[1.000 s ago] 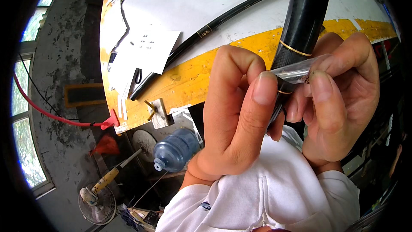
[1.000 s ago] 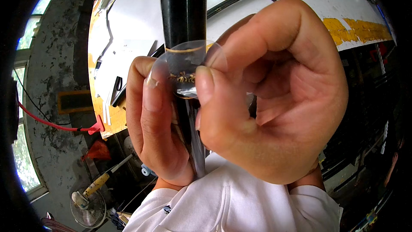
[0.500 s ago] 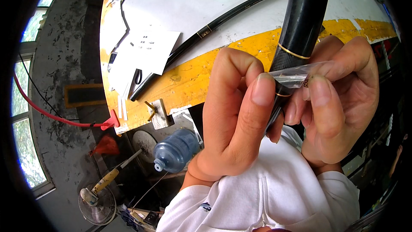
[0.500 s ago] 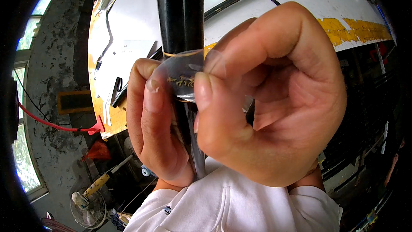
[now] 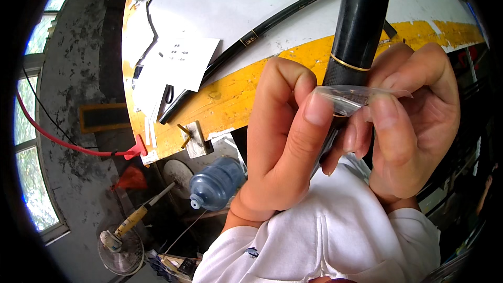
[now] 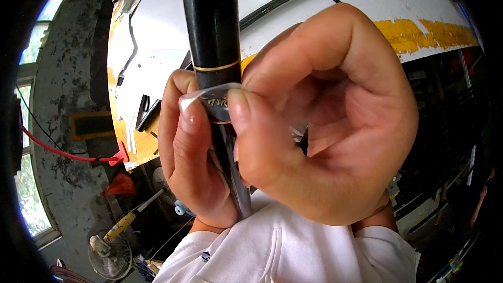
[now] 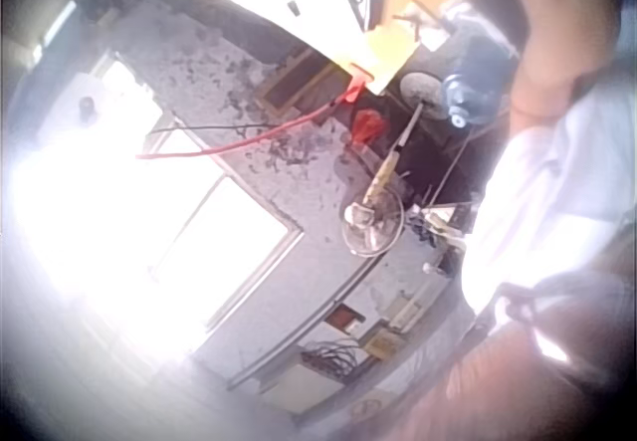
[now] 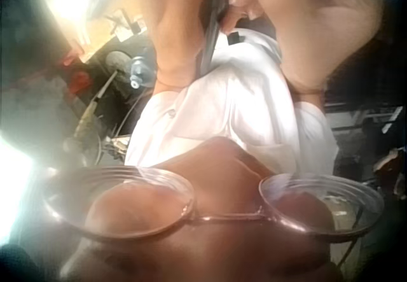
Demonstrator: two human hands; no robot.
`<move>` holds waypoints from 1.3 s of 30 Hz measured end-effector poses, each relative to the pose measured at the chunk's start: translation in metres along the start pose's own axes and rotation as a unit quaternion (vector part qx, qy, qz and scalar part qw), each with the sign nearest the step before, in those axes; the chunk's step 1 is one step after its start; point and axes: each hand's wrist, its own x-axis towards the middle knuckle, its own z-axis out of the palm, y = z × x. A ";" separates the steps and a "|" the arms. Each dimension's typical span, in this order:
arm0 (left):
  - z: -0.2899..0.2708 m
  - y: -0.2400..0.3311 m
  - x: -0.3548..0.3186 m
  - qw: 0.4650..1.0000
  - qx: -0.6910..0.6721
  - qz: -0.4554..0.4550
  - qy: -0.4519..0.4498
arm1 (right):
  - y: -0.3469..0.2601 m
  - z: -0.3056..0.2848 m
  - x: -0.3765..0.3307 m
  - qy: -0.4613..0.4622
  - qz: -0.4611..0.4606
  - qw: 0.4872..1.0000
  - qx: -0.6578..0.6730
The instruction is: The person applies small rectangular stickers to the ends of long black rods. They peel each sticker from a sheet, align it on the rod, and press it down before moving to the next rod.
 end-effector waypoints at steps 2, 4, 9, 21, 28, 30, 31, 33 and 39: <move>0.002 0.001 0.000 1.000 -0.016 -0.016 0.009 | -0.001 0.003 -0.001 0.014 -0.008 1.000 -0.007; 0.003 0.002 0.001 0.999 -0.029 -0.020 0.011 | 0.000 0.002 -0.004 0.023 0.001 1.000 -0.001; -0.002 -0.002 0.000 1.000 -0.013 0.000 -0.005 | 0.002 -0.007 -0.012 0.018 0.005 1.000 -0.012; 0.000 -0.002 -0.001 1.000 -0.023 -0.008 -0.002 | 0.006 0.000 -0.016 0.055 -0.016 0.998 -0.003; -0.006 -0.006 -0.001 0.999 -0.047 -0.022 -0.016 | -0.003 0.010 -0.010 0.059 -0.008 0.998 0.018; -0.008 -0.006 -0.002 0.998 -0.050 -0.023 -0.018 | 0.005 0.002 -0.016 0.058 -0.008 0.998 0.000; -0.008 -0.006 -0.001 0.998 -0.051 -0.024 -0.019 | 0.008 -0.002 -0.018 0.056 -0.007 0.998 -0.004; -0.010 -0.007 -0.001 0.998 -0.055 -0.025 -0.019 | 0.011 -0.006 -0.017 0.049 -0.009 0.999 0.008; -0.012 -0.012 -0.001 0.997 -0.061 -0.031 -0.020 | 0.011 -0.004 -0.017 0.050 -0.014 0.999 0.000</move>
